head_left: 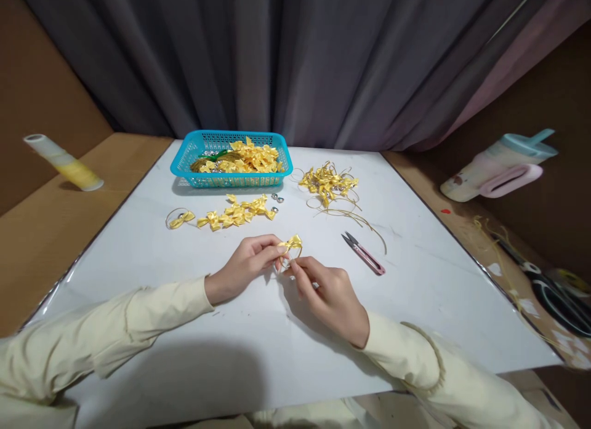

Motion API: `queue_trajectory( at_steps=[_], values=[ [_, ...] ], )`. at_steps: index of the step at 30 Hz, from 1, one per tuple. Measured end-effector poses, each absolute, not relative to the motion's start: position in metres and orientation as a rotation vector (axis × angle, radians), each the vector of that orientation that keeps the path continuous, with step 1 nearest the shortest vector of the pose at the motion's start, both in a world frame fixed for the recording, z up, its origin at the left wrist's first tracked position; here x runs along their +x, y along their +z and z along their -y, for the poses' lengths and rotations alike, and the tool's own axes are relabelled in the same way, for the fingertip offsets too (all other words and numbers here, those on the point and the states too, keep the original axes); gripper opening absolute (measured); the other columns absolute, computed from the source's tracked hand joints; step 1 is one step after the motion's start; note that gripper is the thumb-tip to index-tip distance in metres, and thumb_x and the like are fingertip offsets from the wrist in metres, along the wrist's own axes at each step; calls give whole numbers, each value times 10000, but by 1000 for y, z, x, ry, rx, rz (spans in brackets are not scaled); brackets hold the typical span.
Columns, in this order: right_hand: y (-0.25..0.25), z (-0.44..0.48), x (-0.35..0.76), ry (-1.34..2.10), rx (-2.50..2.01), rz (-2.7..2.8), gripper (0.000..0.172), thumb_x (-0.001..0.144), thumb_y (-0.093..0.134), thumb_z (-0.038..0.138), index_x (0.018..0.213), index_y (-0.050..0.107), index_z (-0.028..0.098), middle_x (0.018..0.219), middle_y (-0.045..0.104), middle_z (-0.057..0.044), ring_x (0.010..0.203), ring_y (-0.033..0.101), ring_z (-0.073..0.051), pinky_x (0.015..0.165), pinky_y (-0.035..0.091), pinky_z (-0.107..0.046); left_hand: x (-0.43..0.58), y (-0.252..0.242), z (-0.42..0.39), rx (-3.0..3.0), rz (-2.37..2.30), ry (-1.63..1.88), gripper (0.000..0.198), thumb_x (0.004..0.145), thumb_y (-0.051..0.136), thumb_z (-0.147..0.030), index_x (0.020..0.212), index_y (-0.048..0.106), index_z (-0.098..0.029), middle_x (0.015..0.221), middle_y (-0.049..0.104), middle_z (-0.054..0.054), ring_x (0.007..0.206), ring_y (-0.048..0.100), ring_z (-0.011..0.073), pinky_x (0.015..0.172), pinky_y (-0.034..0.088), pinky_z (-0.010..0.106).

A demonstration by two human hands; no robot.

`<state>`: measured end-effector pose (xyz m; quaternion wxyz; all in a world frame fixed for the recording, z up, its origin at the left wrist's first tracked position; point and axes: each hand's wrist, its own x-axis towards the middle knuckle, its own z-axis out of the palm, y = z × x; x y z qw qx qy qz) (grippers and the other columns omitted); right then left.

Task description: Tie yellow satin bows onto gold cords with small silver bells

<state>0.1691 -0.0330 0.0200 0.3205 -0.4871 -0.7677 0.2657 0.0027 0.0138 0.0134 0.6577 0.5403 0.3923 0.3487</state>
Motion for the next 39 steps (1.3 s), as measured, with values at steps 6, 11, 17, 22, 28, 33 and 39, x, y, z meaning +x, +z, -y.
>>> queue_trajectory(
  at_steps=[6,11,17,22,28,33,39],
  values=[
    [16,33,168,588,-1251,2045,208,904,374,195,907,574,138,599,613,-6,446,523,-87,487,393,-186,2,12,-14,1261,-895,790,219,814,537,-303,678,574,-136,660,552,-1,626,495,92,612,381,207],
    [17,33,170,554,-1215,2067,200,899,381,176,886,575,130,661,646,-32,490,550,-88,512,397,-183,2,13,-14,1326,-899,803,223,825,518,-291,687,587,-131,652,561,3,617,501,94,617,391,214],
    [24,26,183,480,-1100,2127,195,860,421,154,744,578,148,530,584,0,412,457,-74,461,348,-190,1,14,-12,1406,-873,782,238,832,506,-316,729,608,-127,583,544,-8,584,491,102,574,384,221],
    [35,17,196,410,-919,2192,193,836,448,136,723,605,136,491,525,-2,419,406,-91,446,316,-231,1,14,-12,1424,-859,768,247,831,506,-317,706,593,-123,571,550,-6,581,500,102,582,389,225],
    [48,7,203,776,-932,1984,122,830,559,180,784,671,168,859,631,-71,760,569,-144,697,457,-282,1,14,-11,1439,-824,710,247,826,505,-318,715,595,-116,575,553,-3,555,494,97,546,388,219],
    [44,6,198,1069,-993,1862,157,839,556,227,816,703,177,921,596,-78,769,580,-135,618,501,-250,-1,12,-9,1453,-771,670,216,830,505,-287,727,594,-120,565,546,-16,550,500,88,553,409,210],
    [35,12,189,1184,-985,1713,178,836,556,261,803,710,179,882,570,-66,603,547,-95,490,527,-227,-1,12,-8,1437,-755,670,222,827,513,-301,724,598,-124,574,552,-15,551,503,89,548,414,208]
  ],
)
